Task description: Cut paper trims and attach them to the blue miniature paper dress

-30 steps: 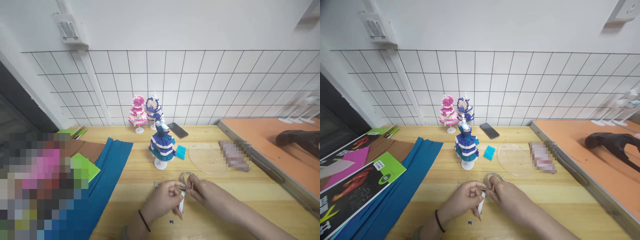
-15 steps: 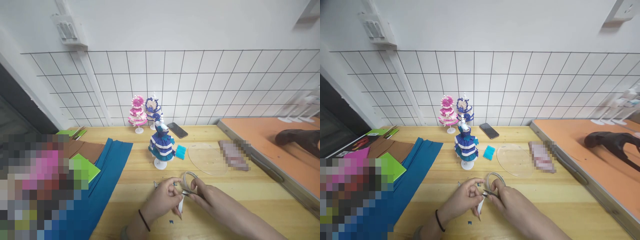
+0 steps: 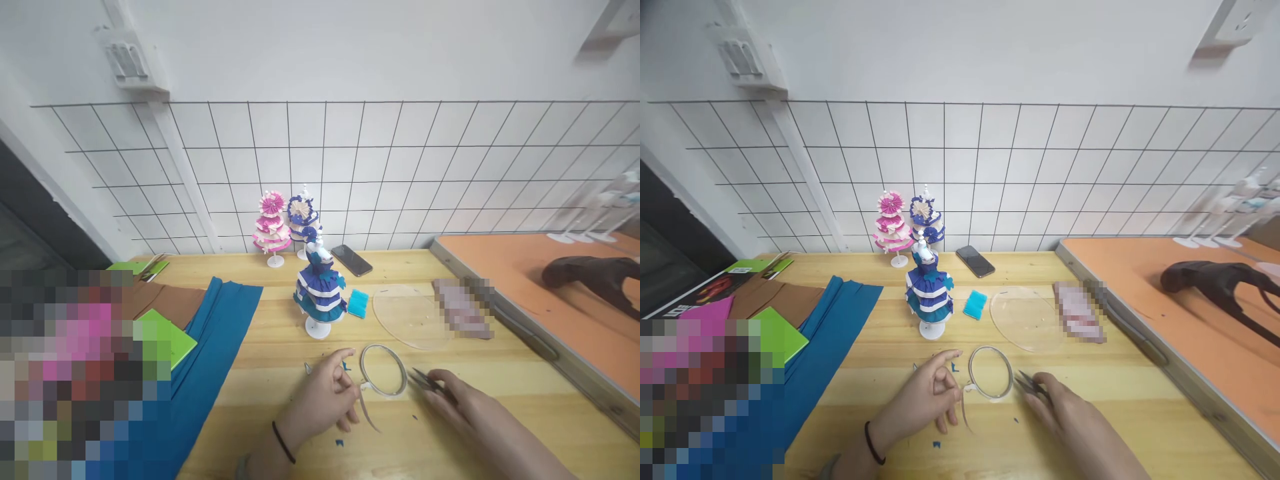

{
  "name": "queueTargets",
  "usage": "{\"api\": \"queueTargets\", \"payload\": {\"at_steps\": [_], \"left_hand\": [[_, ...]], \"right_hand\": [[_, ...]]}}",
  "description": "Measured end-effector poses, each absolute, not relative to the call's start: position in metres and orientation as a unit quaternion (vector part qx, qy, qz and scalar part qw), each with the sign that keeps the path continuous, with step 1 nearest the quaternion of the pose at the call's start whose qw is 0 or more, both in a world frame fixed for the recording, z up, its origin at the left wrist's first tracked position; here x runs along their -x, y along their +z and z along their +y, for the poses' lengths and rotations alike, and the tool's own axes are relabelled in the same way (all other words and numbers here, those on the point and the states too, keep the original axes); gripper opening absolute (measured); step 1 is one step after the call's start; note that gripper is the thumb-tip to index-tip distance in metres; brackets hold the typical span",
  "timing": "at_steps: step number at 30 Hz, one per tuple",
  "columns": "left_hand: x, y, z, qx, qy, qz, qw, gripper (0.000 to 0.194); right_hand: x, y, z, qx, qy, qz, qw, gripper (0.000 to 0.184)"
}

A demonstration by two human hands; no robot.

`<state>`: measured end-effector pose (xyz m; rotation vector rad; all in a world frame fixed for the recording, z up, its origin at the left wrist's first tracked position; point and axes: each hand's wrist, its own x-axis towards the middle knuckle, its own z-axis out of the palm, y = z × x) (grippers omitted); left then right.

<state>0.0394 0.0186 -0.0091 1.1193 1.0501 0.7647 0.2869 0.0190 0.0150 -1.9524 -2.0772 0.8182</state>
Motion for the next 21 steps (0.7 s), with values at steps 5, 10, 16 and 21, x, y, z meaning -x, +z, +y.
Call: {"api": "queueTargets", "payload": {"at_steps": [5,10,16,21], "left_hand": [[-0.039,-0.004,0.019,-0.525,0.378,0.453,0.613,0.041],[-0.036,0.006,0.021,-0.496,0.416,0.417,0.638,0.027],[-0.032,0.009,0.023,-0.429,0.418,0.353,0.719,0.024],[-0.031,0.008,0.023,-0.428,0.411,0.378,0.71,0.02]], "right_hand": [[-0.319,-0.014,0.013,0.685,0.155,-0.706,0.094,0.032],[-0.313,-0.018,0.012,0.653,0.028,-0.75,0.098,0.026],[-0.26,0.017,0.022,0.495,0.058,-0.843,0.202,0.025],[-0.208,0.045,0.024,0.463,0.242,-0.813,0.258,0.023]]}}
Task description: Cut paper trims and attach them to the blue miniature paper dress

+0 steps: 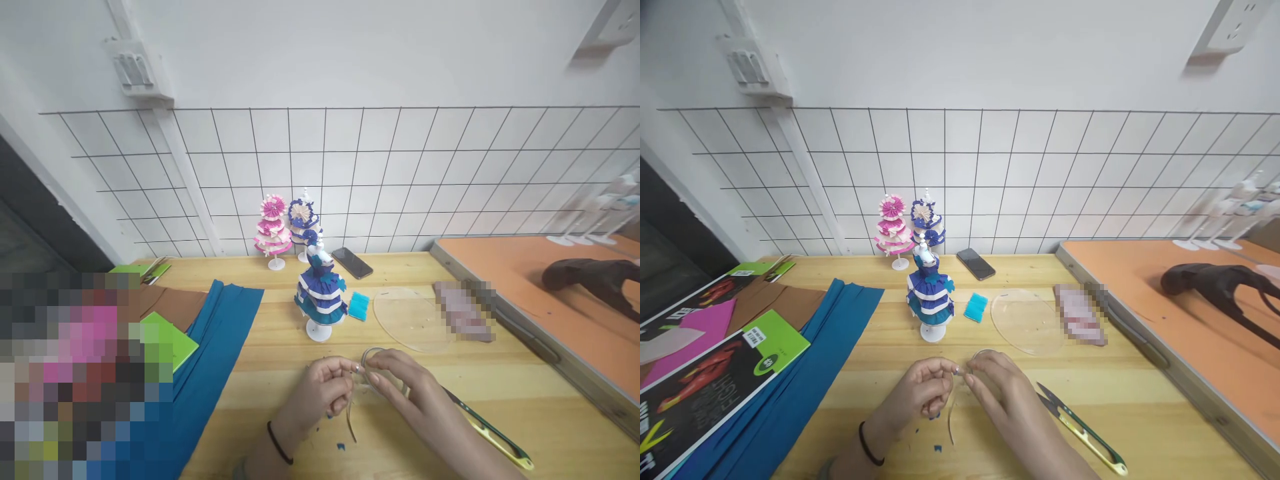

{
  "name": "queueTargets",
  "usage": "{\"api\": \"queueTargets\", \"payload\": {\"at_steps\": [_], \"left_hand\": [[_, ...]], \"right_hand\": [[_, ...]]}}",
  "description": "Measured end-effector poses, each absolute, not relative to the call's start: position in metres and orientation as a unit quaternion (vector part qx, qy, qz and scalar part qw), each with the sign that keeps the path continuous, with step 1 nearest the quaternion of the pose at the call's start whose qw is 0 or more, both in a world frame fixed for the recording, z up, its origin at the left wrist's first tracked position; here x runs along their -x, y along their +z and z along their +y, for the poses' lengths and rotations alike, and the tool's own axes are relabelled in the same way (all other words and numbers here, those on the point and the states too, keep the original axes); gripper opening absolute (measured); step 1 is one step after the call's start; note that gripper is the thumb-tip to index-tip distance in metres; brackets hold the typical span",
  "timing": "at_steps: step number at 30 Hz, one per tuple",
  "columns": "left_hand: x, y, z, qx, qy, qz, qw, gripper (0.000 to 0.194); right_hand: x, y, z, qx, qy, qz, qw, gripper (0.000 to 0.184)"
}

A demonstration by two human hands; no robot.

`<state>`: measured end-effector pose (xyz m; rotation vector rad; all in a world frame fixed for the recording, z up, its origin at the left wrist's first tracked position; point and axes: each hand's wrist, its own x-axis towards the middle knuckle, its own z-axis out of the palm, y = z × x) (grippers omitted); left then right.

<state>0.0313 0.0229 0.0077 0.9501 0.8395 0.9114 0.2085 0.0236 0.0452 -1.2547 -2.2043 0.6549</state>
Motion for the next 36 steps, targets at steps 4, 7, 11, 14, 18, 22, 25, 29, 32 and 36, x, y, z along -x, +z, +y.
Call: {"api": "queueTargets", "payload": {"at_steps": [4,7,11,14,18,22,25,29,32,36], "left_hand": [[-0.031,0.006,0.023,-0.436,0.399,0.407,0.697,0.02],[-0.032,0.004,0.024,-0.427,0.398,0.412,0.7,0.018],[-0.032,0.004,0.026,-0.409,0.388,0.429,0.706,0.016],[-0.032,0.005,0.026,-0.381,0.381,0.417,0.732,0.013],[-0.027,0.007,0.026,-0.327,0.395,0.355,0.782,0.016],[-0.024,0.01,0.026,-0.311,0.4,0.325,0.798,0.018],[-0.026,0.011,0.025,-0.326,0.396,0.348,0.785,0.012],[-0.029,0.008,0.025,-0.357,0.376,0.359,0.776,0.023],[-0.029,0.007,0.025,-0.341,0.391,0.346,0.782,0.022],[-0.03,0.008,0.026,-0.329,0.401,0.363,0.774,0.022]], "right_hand": [[-0.196,0.045,0.028,0.453,0.266,-0.804,0.279,0.019],[-0.196,0.038,0.031,0.43,0.239,-0.821,0.288,0.019],[-0.197,0.031,0.03,0.383,0.166,-0.858,0.298,0.017],[-0.198,0.029,0.028,0.342,0.104,-0.883,0.304,0.015],[-0.2,0.027,0.026,0.291,0.071,-0.895,0.33,0.019],[-0.2,0.024,0.027,0.294,0.088,-0.885,0.35,0.022],[-0.201,0.02,0.029,0.317,0.113,-0.866,0.371,0.02],[-0.202,0.016,0.032,0.316,0.108,-0.863,0.378,0.021],[-0.201,0.015,0.032,0.305,0.102,-0.873,0.366,0.023],[-0.199,0.017,0.029,0.304,0.11,-0.878,0.353,0.026]]}}
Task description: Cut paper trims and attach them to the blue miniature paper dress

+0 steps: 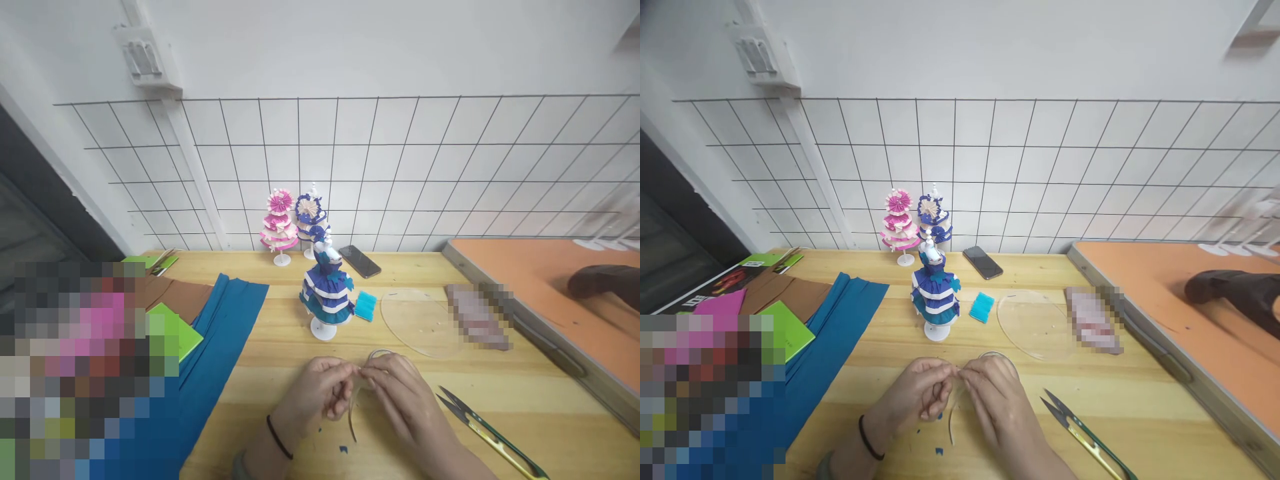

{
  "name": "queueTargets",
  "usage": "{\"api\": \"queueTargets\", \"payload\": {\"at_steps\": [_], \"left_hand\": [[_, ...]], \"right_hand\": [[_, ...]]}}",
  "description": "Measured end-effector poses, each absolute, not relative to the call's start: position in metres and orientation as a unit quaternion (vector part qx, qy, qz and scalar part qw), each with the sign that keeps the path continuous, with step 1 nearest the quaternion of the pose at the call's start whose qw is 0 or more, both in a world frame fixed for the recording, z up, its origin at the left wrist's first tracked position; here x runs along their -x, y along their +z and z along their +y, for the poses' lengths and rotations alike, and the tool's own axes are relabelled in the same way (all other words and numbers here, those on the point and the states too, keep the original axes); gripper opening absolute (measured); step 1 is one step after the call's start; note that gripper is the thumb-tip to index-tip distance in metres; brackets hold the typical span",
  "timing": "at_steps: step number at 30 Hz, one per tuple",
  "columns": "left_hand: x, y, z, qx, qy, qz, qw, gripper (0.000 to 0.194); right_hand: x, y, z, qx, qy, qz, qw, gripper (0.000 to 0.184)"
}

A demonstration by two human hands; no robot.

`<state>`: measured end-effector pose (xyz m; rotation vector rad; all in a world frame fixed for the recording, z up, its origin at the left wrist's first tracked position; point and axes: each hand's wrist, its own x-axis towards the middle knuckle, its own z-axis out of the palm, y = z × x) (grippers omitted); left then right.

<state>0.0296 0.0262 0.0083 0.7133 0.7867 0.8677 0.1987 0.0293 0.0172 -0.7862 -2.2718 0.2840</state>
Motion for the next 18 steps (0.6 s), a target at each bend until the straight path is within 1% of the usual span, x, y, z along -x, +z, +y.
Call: {"api": "queueTargets", "payload": {"at_steps": [8,15,18], "left_hand": [[-0.029,-0.003,0.029,-0.457,0.376,0.44,0.675,0.034],[-0.031,-0.005,0.027,-0.491,0.399,0.453,0.628,0.021],[-0.031,-0.005,0.027,-0.508,0.402,0.482,0.589,0.022]], "right_hand": [[-0.198,0.015,0.028,0.325,0.097,-0.874,0.348,0.022],[-0.199,0.012,0.029,0.317,0.045,-0.89,0.325,0.028],[-0.198,0.008,0.028,0.324,0.084,-0.884,0.327,0.03]]}}
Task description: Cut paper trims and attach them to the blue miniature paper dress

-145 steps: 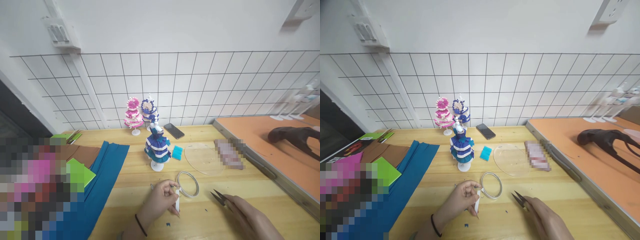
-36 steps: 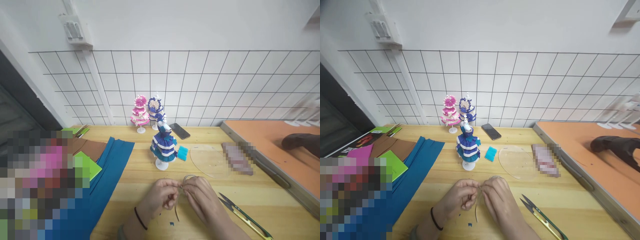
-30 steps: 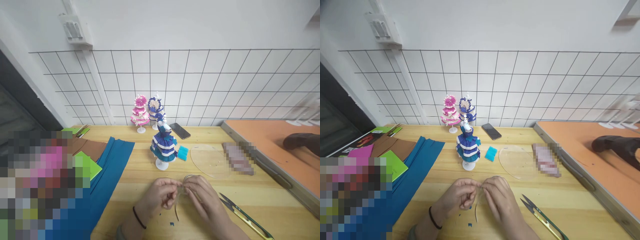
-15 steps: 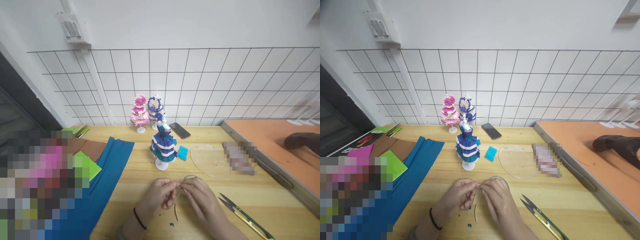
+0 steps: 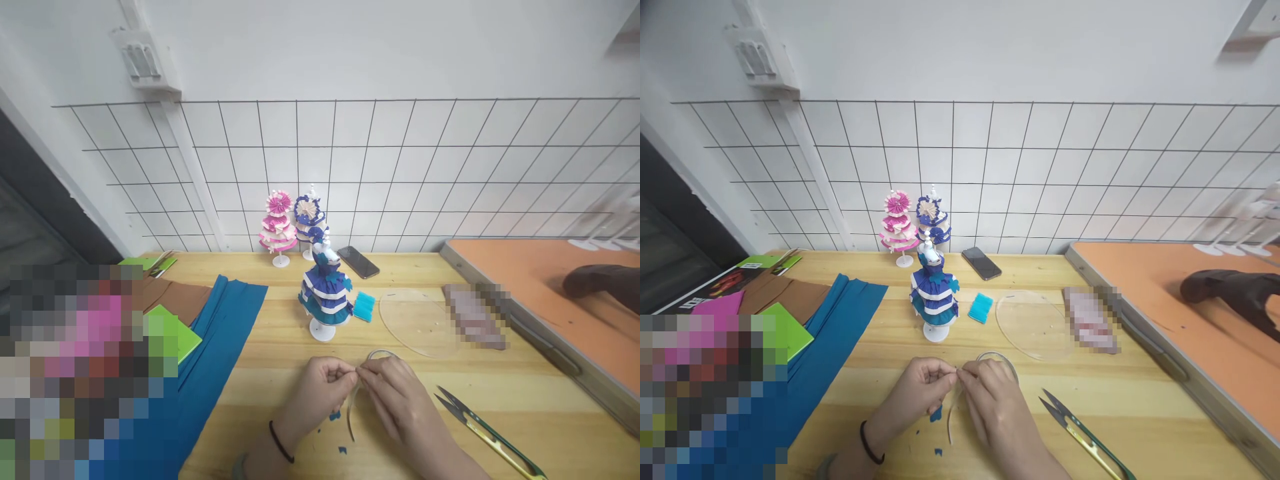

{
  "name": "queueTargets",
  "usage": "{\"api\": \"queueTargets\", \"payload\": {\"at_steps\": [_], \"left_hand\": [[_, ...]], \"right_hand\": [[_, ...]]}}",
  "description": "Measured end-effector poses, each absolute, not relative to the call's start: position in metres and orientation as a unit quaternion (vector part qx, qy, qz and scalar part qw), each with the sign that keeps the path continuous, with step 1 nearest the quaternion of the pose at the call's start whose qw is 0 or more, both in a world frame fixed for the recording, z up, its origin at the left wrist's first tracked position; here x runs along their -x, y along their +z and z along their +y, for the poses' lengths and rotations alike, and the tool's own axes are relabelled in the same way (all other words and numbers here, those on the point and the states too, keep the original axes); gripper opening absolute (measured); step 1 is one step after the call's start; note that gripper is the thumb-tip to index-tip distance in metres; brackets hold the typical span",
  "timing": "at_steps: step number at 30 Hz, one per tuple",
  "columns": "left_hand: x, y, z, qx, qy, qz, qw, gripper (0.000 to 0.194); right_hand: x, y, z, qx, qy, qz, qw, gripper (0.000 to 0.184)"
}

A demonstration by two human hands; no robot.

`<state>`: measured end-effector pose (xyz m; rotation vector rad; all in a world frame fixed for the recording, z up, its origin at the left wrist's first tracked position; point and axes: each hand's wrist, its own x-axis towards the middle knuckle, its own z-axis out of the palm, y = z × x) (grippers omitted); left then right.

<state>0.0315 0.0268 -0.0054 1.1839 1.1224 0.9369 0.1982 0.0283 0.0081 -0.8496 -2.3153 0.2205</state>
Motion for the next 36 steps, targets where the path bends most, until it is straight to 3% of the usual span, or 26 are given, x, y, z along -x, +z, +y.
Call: {"api": "queueTargets", "payload": {"at_steps": [8,14,16,22,31,36], "left_hand": [[-0.03,-0.003,0.026,-0.547,0.388,0.503,0.546,0.024],[-0.029,-0.003,0.026,-0.544,0.384,0.489,0.564,0.024],[-0.03,-0.003,0.025,-0.538,0.383,0.475,0.582,0.022],[-0.031,0.002,0.025,-0.502,0.387,0.432,0.641,0.018],[-0.03,0.007,0.025,-0.422,0.358,0.399,0.731,0.022],[-0.029,0.014,0.023,-0.479,0.337,0.423,0.691,0.026]], "right_hand": [[-0.193,0.007,0.031,0.402,0.409,-0.731,0.371,0.022],[-0.197,0.002,0.035,0.471,0.55,-0.573,0.383,0.028],[-0.196,0.002,0.035,0.472,0.542,-0.579,0.386,0.031],[-0.193,0.007,0.033,0.393,0.365,-0.756,0.375,0.021],[-0.201,0.006,0.034,0.343,0.175,-0.844,0.374,0.016],[-0.198,0.008,0.029,0.374,0.24,-0.822,0.357,0.016]]}}
